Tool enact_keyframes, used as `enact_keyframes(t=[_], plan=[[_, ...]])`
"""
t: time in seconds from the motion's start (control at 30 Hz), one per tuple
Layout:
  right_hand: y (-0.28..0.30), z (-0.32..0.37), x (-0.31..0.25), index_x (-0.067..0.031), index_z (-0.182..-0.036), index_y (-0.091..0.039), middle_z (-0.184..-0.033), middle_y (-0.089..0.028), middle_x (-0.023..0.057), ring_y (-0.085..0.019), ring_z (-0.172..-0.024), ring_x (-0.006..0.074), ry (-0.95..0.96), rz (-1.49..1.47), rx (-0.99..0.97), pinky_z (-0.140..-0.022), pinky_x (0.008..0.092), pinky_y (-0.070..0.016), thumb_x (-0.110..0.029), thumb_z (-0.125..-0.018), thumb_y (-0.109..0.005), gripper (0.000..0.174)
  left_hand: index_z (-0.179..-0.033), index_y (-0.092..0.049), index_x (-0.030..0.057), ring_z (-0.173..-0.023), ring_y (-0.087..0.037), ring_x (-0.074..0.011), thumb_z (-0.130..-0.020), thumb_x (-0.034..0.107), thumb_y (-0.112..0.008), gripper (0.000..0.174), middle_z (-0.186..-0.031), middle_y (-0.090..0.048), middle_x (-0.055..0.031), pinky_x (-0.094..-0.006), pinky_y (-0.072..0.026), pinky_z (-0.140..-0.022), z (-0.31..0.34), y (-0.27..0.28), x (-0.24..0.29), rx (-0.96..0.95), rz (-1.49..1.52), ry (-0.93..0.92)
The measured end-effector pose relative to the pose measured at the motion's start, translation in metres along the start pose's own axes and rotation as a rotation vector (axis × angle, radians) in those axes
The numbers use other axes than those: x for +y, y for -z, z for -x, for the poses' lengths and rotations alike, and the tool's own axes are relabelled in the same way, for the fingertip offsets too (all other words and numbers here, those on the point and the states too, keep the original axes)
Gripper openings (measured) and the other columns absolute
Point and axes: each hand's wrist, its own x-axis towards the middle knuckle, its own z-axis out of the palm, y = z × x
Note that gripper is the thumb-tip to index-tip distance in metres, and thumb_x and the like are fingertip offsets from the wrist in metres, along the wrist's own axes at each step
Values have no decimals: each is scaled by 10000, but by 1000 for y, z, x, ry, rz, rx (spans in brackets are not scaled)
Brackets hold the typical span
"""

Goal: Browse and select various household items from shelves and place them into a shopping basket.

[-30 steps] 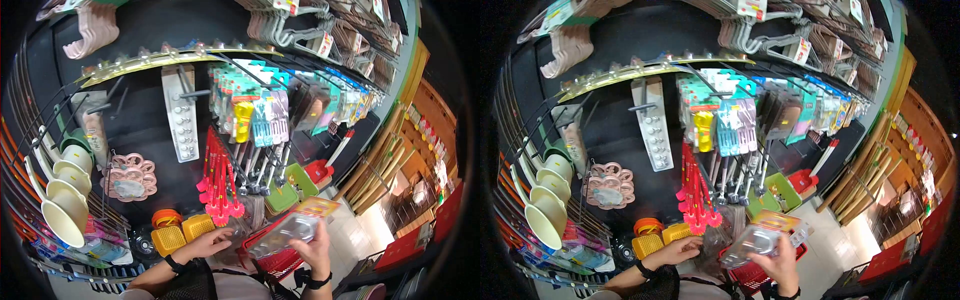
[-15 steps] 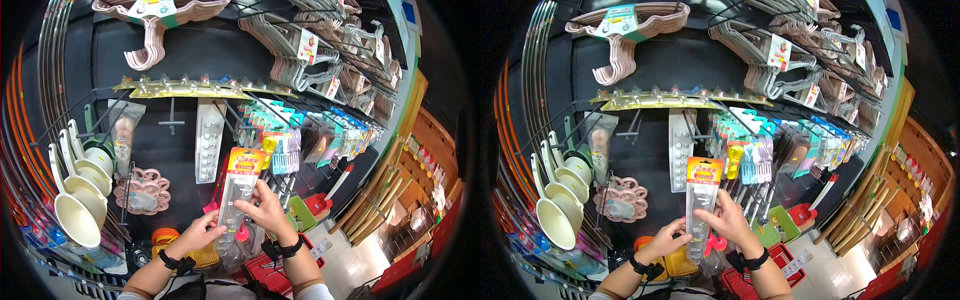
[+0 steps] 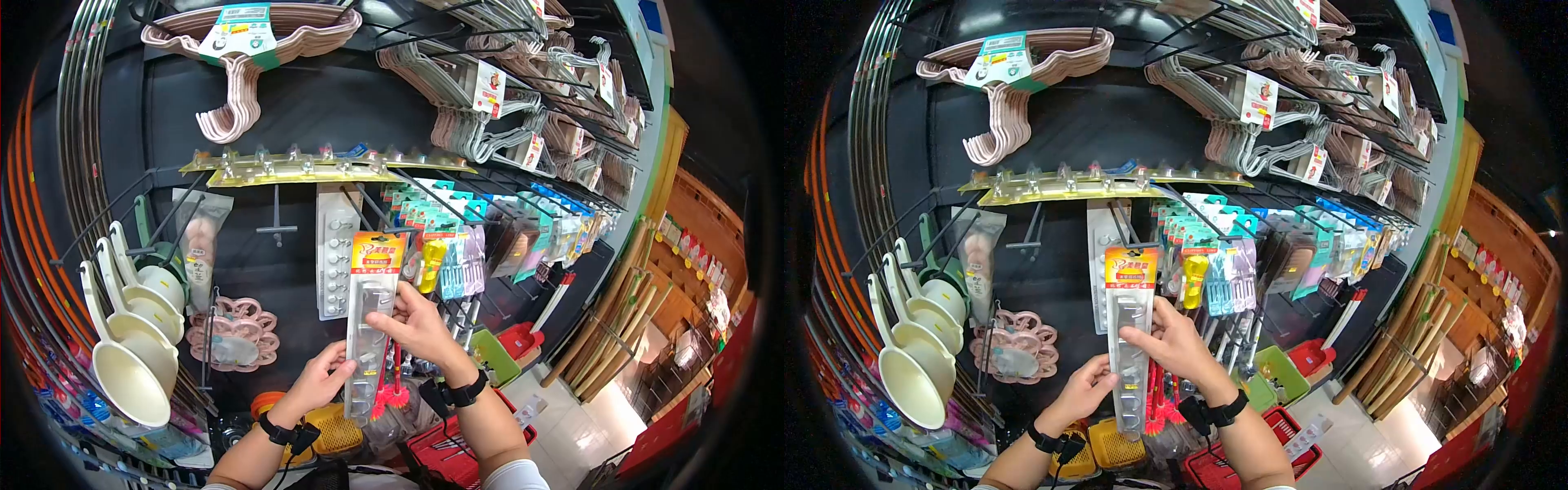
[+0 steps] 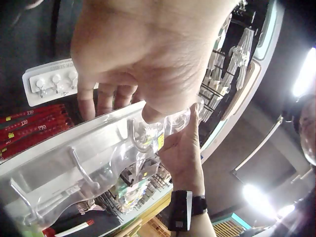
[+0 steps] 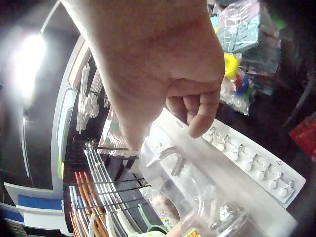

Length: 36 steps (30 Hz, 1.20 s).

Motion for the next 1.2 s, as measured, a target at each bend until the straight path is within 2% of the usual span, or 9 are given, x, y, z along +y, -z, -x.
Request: enact_keyframes(t=[0.3,0.37,0.53,0.77,0.9,0.93,1.0,1.1,1.2], plan=[[-4,-19,16,38,-1357,-520,-1189,-692,90,-660,-1026,108,-26,-15,4,-878,286,-555,-182,-970,-751,501,-1409,-516,-24,-1089,-636,-117,-1059,93,-567,372,-1212,-677,-82,-290,-518,-962,-9,7,-14,71,30,49],[-7,-28,23,39,-1366,-516,-1202,-690,95,-660,-1034,110,-34,-21,8,-879,288,-556,-188,-971,-750,512,-1366,-558,-28,-1066,-641,-105,-1054,79,-566,330,-1187,-693,-74,-278,-519,-939,-18,13,-27,136,20,-40],[-14,-53,43,56,-1408,-487,-1161,-724,133,-690,-985,129,-10,25,78,-855,291,-565,-254,-976,-741,589,-1290,-615,-45,-1012,-659,-95,-1044,78,-570,278,-1131,-725,-65,-265,-525,-887,-44,29,-34,272,-67,-5],[-20,-71,53,39,-1444,-475,-1164,-732,190,-733,-1026,214,16,129,164,-870,334,-578,-289,-970,-734,633,-1282,-617,-50,-985,-665,-105,-1041,81,-575,278,-1110,-728,-75,-269,-521,-872,-74,51,-66,336,-159,-41],[-22,-73,50,28,-1464,-463,-1173,-718,237,-735,-1051,276,128,249,219,-898,356,-576,-268,-964,-724,636,-1271,-621,-44,-952,-671,-113,-1043,106,-571,277,-1071,-733,-79,-282,-527,-846,-84,56,-51,351,-247,-41],[-22,-70,53,28,-1464,-463,-1173,-718,237,-735,-1051,276,127,246,221,-898,356,-576,-268,-964,-724,636,-1271,-621,-44,-952,-671,-113,-1043,106,-571,277,-1071,-733,-79,-282,-527,-846,-87,59,-56,349,-250,-40],[-22,-59,63,9,-1459,-481,-1180,-710,255,-738,-1032,291,136,499,389,-881,361,-580,-248,-958,-723,613,-1269,-623,-42,-967,-676,-117,-1046,108,-571,274,-1081,-735,-81,-283,-529,-858,-89,61,-64,341,-221,-68],[-23,-16,29,3,-1413,-548,-1197,-709,244,-744,-1000,282,51,428,333,-860,358,-583,-244,-959,-721,545,-1267,-623,-42,-997,-675,-116,-1049,115,-572,273,-1103,-735,-85,-281,-527,-877,-84,58,-62,338,-201,-20],[-18,21,24,11,-1318,-639,-1196,-721,216,-743,-960,236,100,386,293,-833,339,-583,-236,-972,-710,431,-1265,-623,-39,-1022,-672,-113,-1051,118,-574,270,-1118,-735,-86,-276,-522,-895,-87,60,-62,331,-227,-28]])
